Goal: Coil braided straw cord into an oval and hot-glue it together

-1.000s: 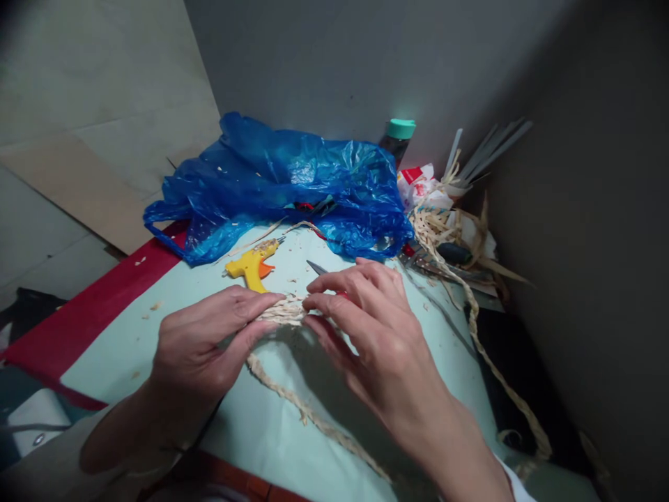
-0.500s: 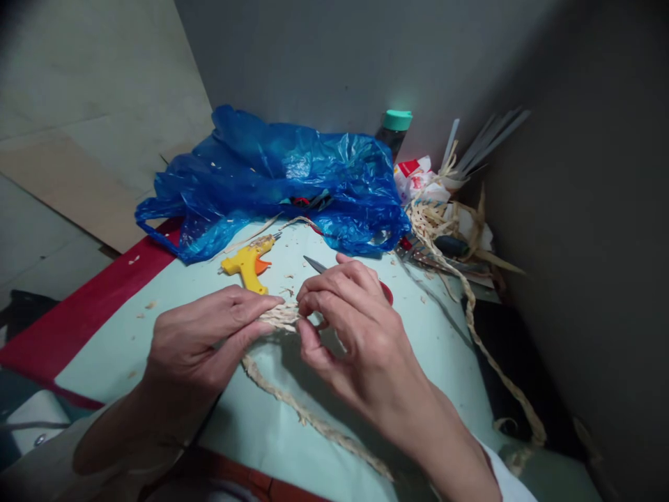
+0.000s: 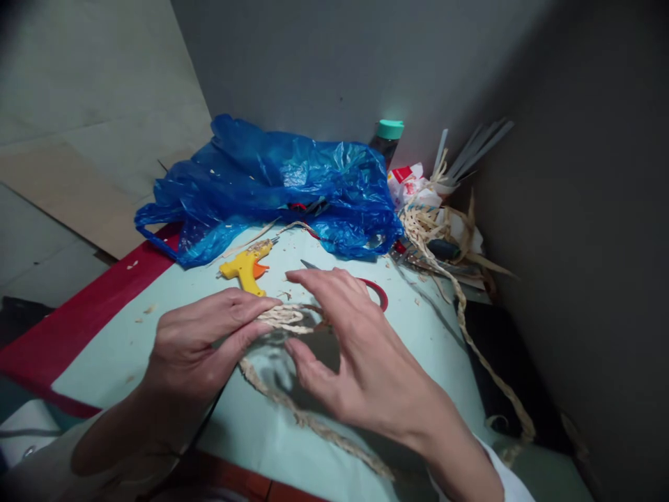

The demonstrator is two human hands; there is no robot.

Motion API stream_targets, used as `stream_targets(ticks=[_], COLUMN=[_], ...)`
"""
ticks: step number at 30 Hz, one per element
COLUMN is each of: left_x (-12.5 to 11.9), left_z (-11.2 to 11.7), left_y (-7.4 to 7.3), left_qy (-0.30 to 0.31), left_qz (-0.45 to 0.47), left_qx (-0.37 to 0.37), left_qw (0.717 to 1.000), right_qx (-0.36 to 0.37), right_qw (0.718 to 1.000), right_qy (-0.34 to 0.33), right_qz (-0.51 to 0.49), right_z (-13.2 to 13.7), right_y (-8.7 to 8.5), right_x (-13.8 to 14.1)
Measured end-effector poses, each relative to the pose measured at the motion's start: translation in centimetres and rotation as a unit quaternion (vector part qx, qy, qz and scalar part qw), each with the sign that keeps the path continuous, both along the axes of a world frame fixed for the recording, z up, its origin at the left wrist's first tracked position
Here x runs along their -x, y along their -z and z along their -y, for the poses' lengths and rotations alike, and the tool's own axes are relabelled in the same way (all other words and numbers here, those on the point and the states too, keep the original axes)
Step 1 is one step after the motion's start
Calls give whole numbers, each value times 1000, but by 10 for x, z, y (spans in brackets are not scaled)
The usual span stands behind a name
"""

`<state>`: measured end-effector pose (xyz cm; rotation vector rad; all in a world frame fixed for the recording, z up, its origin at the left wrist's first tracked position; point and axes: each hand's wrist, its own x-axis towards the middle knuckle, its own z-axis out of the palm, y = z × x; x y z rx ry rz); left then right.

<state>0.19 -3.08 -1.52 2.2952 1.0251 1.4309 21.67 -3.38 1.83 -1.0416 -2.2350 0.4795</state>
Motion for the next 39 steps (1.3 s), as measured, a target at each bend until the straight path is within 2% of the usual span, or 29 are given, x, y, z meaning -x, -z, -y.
stream_targets(ticks=[5,13,20,23,28,32,39], left_x=[-2,0,1,3,4,5,4], left_z=[-1,1,3,2,-3,-4,-3], left_y=[-3,-3,0,-1,-4,-4,-4], left_qy=[5,-5,-14,-9,1,5,8], left_qz=[1,-25,-21,-48,-37,-28,-30], left_qx=[-2,2,-10,-14,-22,-14,0], left_qw=[1000,1000,1000,999,999,999,1000], right_qx=[-34,-55,-44,-60,-118,-122,-134], right_qw=[999,998,997,996,991,990,988], right_qy=[-22,-20,-49,-63,-66,-65,-67], right_qz=[3,-17,-33,-20,2,26,-21], right_z=[-3,-9,-9,-8,-6,-5,-7], right_y=[2,5,7,6,10,11,15], right_x=[0,1,-1,-2,-1,1,6])
